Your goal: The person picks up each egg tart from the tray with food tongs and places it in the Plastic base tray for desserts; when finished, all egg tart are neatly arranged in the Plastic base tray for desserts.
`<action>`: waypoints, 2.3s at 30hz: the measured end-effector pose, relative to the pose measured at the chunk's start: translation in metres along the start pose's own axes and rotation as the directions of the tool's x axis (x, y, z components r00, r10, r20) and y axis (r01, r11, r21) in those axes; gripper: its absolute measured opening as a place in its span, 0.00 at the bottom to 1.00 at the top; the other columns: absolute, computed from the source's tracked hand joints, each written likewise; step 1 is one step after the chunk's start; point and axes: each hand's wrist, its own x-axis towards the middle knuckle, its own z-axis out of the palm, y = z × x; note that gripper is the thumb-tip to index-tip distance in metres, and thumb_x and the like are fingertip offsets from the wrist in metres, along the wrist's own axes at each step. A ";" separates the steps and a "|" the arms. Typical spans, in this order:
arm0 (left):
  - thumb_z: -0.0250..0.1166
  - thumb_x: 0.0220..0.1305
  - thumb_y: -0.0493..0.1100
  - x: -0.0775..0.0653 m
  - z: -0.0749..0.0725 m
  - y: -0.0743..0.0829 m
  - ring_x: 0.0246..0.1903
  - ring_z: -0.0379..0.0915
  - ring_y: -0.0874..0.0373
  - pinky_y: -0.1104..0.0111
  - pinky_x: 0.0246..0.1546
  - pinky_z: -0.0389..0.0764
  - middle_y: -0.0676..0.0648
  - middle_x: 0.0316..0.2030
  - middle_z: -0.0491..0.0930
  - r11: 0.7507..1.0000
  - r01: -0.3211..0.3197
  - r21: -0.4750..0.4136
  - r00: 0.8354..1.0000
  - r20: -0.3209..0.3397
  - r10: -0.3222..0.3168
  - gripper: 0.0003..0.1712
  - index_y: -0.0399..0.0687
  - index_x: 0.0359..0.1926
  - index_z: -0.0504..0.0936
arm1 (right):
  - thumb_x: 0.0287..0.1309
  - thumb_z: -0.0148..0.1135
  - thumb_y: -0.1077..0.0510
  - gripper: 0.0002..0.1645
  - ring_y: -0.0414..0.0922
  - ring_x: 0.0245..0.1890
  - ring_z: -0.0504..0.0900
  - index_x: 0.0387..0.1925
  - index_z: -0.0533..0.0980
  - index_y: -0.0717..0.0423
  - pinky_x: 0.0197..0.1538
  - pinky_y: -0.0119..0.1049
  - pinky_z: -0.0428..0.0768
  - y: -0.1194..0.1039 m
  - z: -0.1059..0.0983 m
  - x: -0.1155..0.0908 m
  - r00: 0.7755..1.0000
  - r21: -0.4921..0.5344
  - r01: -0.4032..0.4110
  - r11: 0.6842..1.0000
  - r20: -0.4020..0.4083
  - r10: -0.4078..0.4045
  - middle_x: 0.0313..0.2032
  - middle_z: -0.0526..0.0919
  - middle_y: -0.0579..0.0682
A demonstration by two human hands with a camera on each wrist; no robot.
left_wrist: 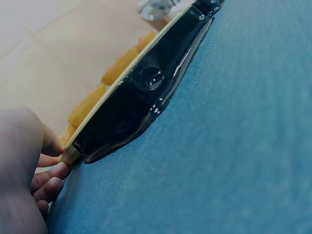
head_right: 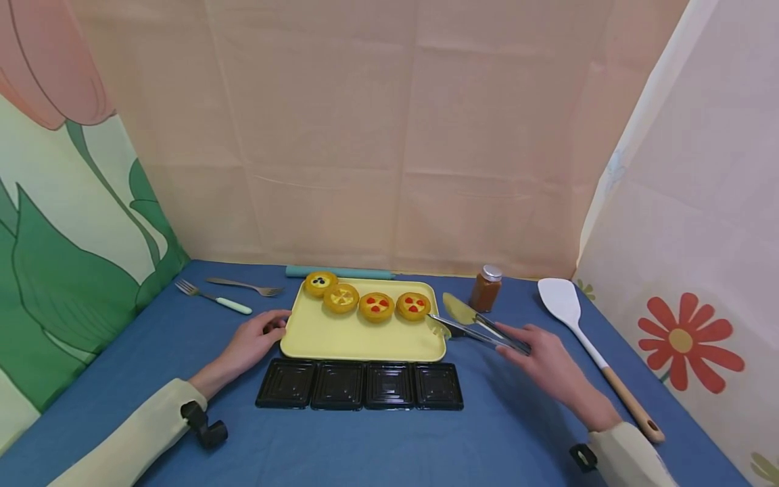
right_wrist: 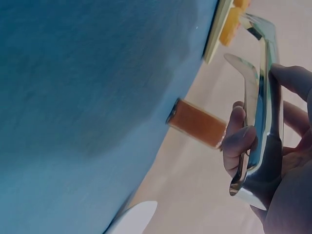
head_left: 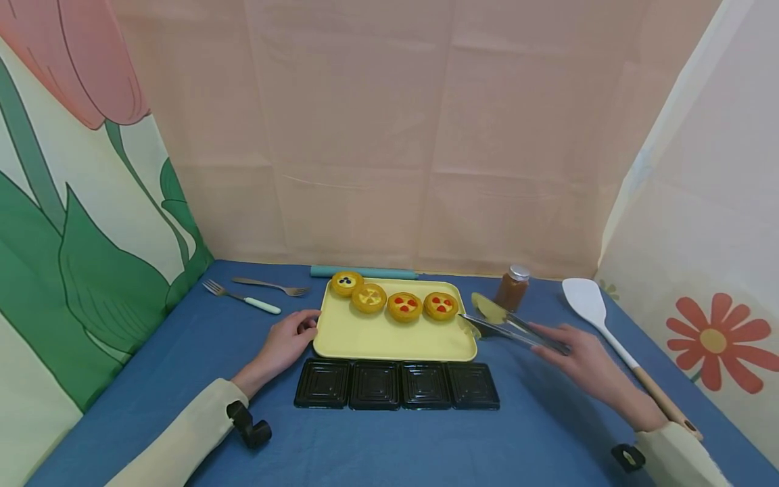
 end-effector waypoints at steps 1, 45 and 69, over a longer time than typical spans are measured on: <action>0.57 0.70 0.37 0.000 0.000 0.000 0.34 0.68 0.54 0.61 0.35 0.68 0.45 0.41 0.78 1.000 0.000 0.003 1.000 0.000 0.000 0.23 0.36 0.64 0.77 | 0.65 0.67 0.46 0.29 0.39 0.28 0.69 0.63 0.79 0.54 0.30 0.37 0.68 -0.001 0.001 0.002 1.000 -0.001 -0.002 1.000 0.002 0.002 0.33 0.79 0.42; 0.57 0.70 0.36 0.000 -0.001 0.001 0.33 0.68 0.54 0.62 0.34 0.67 0.46 0.41 0.77 1.000 -0.005 0.015 1.000 -0.001 0.005 0.22 0.36 0.63 0.77 | 0.64 0.68 0.51 0.29 0.43 0.29 0.70 0.63 0.78 0.61 0.29 0.40 0.67 -0.028 0.022 0.053 0.996 -0.013 -0.011 1.000 0.085 0.012 0.32 0.78 0.46; 0.57 0.70 0.37 0.000 0.000 0.002 0.32 0.68 0.54 0.62 0.34 0.67 0.46 0.40 0.77 1.000 -0.014 0.021 1.000 -0.009 0.014 0.22 0.36 0.63 0.78 | 0.63 0.70 0.55 0.23 0.43 0.30 0.73 0.58 0.82 0.58 0.31 0.40 0.70 -0.036 0.024 0.051 0.999 -0.081 0.024 0.996 0.032 -0.021 0.38 0.82 0.49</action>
